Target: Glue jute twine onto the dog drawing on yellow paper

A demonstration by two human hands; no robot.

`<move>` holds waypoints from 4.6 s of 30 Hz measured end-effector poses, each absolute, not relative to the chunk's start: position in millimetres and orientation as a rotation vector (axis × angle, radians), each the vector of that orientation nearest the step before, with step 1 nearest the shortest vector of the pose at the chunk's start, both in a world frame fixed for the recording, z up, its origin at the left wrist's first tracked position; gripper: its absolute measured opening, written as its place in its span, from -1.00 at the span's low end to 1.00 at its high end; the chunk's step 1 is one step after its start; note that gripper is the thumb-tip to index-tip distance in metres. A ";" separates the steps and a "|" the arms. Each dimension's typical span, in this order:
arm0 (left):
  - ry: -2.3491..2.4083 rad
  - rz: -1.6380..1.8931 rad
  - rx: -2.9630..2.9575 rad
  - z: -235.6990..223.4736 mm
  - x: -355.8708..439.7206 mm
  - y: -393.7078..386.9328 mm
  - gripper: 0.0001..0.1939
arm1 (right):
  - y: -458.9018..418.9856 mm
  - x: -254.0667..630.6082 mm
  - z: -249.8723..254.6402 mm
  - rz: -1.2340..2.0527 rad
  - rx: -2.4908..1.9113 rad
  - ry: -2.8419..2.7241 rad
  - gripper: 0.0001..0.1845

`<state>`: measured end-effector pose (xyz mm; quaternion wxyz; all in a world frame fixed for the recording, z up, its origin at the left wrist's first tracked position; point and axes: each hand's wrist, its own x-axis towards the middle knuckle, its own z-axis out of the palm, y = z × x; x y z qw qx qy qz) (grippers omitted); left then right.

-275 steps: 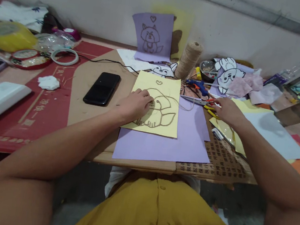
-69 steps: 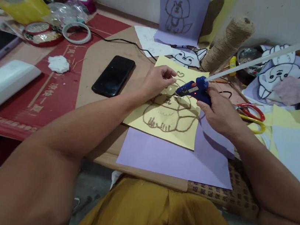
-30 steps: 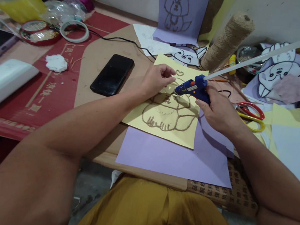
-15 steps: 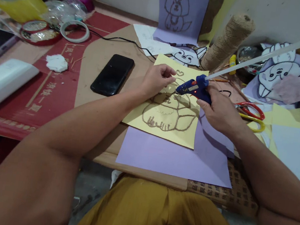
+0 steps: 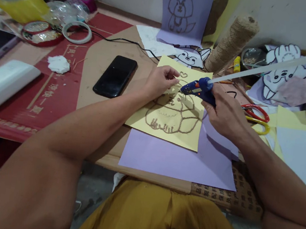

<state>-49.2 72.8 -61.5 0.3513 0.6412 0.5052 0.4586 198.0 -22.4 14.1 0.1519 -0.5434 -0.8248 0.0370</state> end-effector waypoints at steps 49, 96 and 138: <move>1.323 1.169 1.632 -54.4 -47.8 68.4 -0.78 | -24.0 192.6 17.4 0.180 -1.686 -2.375 -0.56; 1.311 1.170 1.653 -58.2 -47.5 70.6 -0.81 | -21.6 200.1 8.9 0.208 -1.533 -2.342 -0.54; 1.280 1.122 1.538 -56.3 -47.0 66.3 -0.83 | 40.3 256.9 -15.5 0.696 -1.618 -1.643 -0.70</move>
